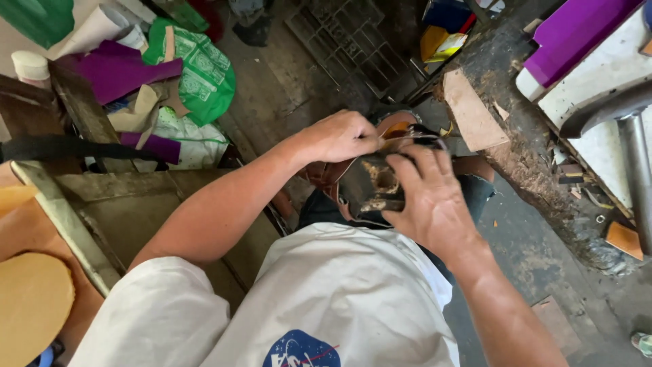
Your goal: Trimming the excess material from a sandal sole using a utility knife and then assembling the leather straps.
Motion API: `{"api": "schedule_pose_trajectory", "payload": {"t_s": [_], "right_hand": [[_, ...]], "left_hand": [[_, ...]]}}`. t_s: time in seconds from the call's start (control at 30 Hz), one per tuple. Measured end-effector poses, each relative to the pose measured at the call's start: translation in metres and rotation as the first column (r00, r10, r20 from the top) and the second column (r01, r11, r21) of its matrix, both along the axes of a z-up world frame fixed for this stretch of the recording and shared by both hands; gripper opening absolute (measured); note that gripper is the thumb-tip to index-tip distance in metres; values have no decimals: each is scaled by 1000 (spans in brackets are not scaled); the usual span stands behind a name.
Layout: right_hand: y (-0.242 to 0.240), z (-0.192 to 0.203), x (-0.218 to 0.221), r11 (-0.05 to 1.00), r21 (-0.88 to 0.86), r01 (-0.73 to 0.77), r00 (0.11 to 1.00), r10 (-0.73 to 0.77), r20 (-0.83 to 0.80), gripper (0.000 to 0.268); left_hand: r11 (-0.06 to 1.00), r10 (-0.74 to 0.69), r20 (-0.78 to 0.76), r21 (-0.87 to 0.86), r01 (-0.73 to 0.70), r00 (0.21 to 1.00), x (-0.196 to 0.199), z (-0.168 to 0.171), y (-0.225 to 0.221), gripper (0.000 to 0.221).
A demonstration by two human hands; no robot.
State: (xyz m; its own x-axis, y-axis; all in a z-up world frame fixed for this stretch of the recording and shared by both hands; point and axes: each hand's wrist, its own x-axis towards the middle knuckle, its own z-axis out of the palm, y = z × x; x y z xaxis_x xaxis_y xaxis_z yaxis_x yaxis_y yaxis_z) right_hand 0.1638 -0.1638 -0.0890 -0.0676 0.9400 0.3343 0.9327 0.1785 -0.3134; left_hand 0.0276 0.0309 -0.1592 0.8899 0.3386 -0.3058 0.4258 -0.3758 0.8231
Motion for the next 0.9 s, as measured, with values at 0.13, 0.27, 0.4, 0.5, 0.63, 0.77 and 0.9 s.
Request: {"api": "schedule_pose_trajectory", "payload": {"t_s": [0.13, 0.27, 0.4, 0.5, 0.63, 0.77, 0.9], "right_hand": [[6, -25, 8, 993, 13, -118, 992, 117, 45, 63], [19, -32, 18, 977, 50, -210, 970, 201, 139, 55], [17, -51, 23, 991, -22, -129, 992, 128, -20, 60], [27, -35, 23, 944, -322, -77, 813, -128, -569, 75], [39, -63, 26, 674, -674, 303, 729, -620, -292, 46], [71, -63, 42, 604, -680, 415, 782, -619, -72, 75], [101, -38, 20, 572, -727, 379, 807, -589, -42, 76]], "left_hand": [[999, -24, -201, -29, 18, 979, -7, 10, 1, 44], [1000, 5, -300, 15, 0, 954, -4, 26, -6, 60], [985, 144, -356, -41, -169, 923, -12, 14, -16, 70], [940, 335, -356, 61, -336, 873, -20, -6, -21, 54], [927, 333, -211, 254, -277, 919, -8, 12, -41, 51], [860, 504, -143, 179, -478, 852, -4, 33, -54, 37], [814, 561, -283, 13, -581, 778, -8, 50, -52, 49]]}}
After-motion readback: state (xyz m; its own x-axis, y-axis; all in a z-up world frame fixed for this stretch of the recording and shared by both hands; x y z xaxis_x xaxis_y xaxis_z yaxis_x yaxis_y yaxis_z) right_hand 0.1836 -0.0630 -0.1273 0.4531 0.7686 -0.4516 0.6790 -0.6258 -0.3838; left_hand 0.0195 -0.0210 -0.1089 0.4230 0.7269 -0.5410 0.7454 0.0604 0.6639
